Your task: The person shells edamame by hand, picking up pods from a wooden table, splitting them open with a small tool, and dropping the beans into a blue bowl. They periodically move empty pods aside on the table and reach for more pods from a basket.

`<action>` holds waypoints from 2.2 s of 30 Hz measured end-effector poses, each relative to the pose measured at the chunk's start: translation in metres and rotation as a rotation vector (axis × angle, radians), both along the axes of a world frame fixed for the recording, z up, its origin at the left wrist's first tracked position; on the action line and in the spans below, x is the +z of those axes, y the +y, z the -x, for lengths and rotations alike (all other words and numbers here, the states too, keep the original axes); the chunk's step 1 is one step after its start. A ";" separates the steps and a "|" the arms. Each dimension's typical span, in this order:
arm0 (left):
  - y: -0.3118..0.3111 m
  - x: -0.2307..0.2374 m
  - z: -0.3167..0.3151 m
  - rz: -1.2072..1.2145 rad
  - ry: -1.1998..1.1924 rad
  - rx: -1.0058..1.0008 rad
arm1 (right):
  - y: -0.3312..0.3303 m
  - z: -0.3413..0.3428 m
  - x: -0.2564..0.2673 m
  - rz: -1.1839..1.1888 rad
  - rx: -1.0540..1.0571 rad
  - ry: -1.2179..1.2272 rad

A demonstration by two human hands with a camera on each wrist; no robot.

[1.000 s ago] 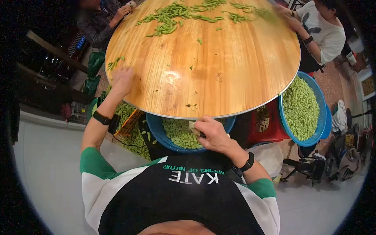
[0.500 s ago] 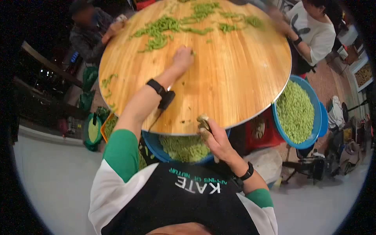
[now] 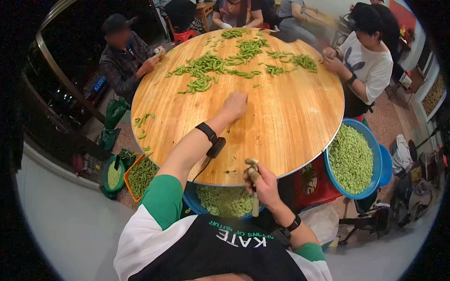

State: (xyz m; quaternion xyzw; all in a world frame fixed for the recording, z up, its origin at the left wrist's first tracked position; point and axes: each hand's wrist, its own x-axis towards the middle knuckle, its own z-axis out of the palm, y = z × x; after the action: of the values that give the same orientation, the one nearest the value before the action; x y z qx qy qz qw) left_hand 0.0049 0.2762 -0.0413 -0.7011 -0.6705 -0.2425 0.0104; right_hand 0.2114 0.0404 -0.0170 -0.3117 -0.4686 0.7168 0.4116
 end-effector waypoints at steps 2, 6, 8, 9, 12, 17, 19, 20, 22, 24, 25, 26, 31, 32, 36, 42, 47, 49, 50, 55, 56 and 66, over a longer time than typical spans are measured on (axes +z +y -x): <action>-0.021 0.013 -0.006 0.002 -0.009 -0.128 | 0.004 -0.003 -0.004 0.001 -0.047 0.001; -0.054 -0.002 -0.008 0.082 -0.314 -0.305 | 0.012 -0.003 -0.008 -0.031 -0.158 0.055; -0.094 0.018 -0.011 0.274 -0.719 -0.394 | 0.016 -0.004 -0.009 -0.029 -0.185 0.097; -0.119 0.034 -0.015 0.429 -0.939 -0.403 | 0.017 -0.004 -0.008 -0.012 -0.189 0.103; -0.176 0.054 -0.021 0.508 -1.176 -0.425 | 0.015 0.000 -0.002 0.012 -0.180 0.128; -0.209 0.041 -0.011 0.576 -1.203 -0.390 | 0.006 0.009 -0.006 -0.049 -0.005 0.126; -0.220 0.044 -0.011 0.557 -1.170 -0.385 | 0.005 0.012 -0.010 -0.039 0.005 0.123; -0.226 0.047 -0.013 0.508 -1.199 -0.393 | 0.005 0.013 -0.014 -0.037 0.038 0.110; -0.230 0.049 -0.013 0.451 -1.231 -0.396 | 0.005 0.017 -0.014 -0.036 0.079 0.093; -0.233 0.048 -0.010 0.430 -1.151 -0.381 | 0.001 0.020 -0.011 -0.042 0.021 0.116; -0.235 0.047 -0.009 0.426 -1.156 -0.376 | 0.001 0.021 -0.010 -0.041 0.027 0.113; -0.236 0.046 -0.008 0.421 -1.168 -0.363 | 0.002 0.022 -0.010 -0.035 0.063 0.120; -0.242 0.037 -0.004 0.359 -1.244 -0.354 | 0.001 0.023 -0.008 -0.029 0.137 0.123; -0.243 0.036 -0.003 0.333 -1.214 -0.367 | -0.001 0.024 -0.007 -0.023 0.134 0.122; -0.248 0.038 -0.001 0.318 -1.178 -0.359 | -0.002 0.027 -0.008 -0.067 0.112 0.064; -0.244 0.027 0.004 0.339 -1.300 -0.401 | -0.005 0.036 -0.010 -0.066 0.027 0.079; -0.245 0.025 0.008 0.586 -1.691 -0.470 | -0.004 0.029 -0.002 0.042 0.135 0.211; -0.247 0.030 0.006 0.644 -1.804 -0.483 | -0.003 0.025 -0.003 0.081 0.229 0.275; -0.249 0.032 0.006 0.679 -1.861 -0.503 | -0.001 0.022 -0.006 0.082 0.230 0.275; -0.255 0.033 0.001 0.768 -1.995 -0.402 | -0.002 0.024 -0.016 -0.831 0.100 -0.214; -0.256 0.027 0.001 0.711 -1.860 -0.356 | -0.004 0.025 -0.020 -0.830 0.103 -0.212; -0.267 0.028 0.000 0.664 -1.732 -0.346 | -0.016 0.031 -0.025 -0.333 -0.095 -0.110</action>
State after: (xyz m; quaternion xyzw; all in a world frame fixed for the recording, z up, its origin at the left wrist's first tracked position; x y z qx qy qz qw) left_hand 0.0044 0.0088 -0.0130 -0.3338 -0.3665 -0.4740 -0.7277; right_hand 0.1808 0.0245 -0.0420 -0.2997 -0.5872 0.5911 0.4647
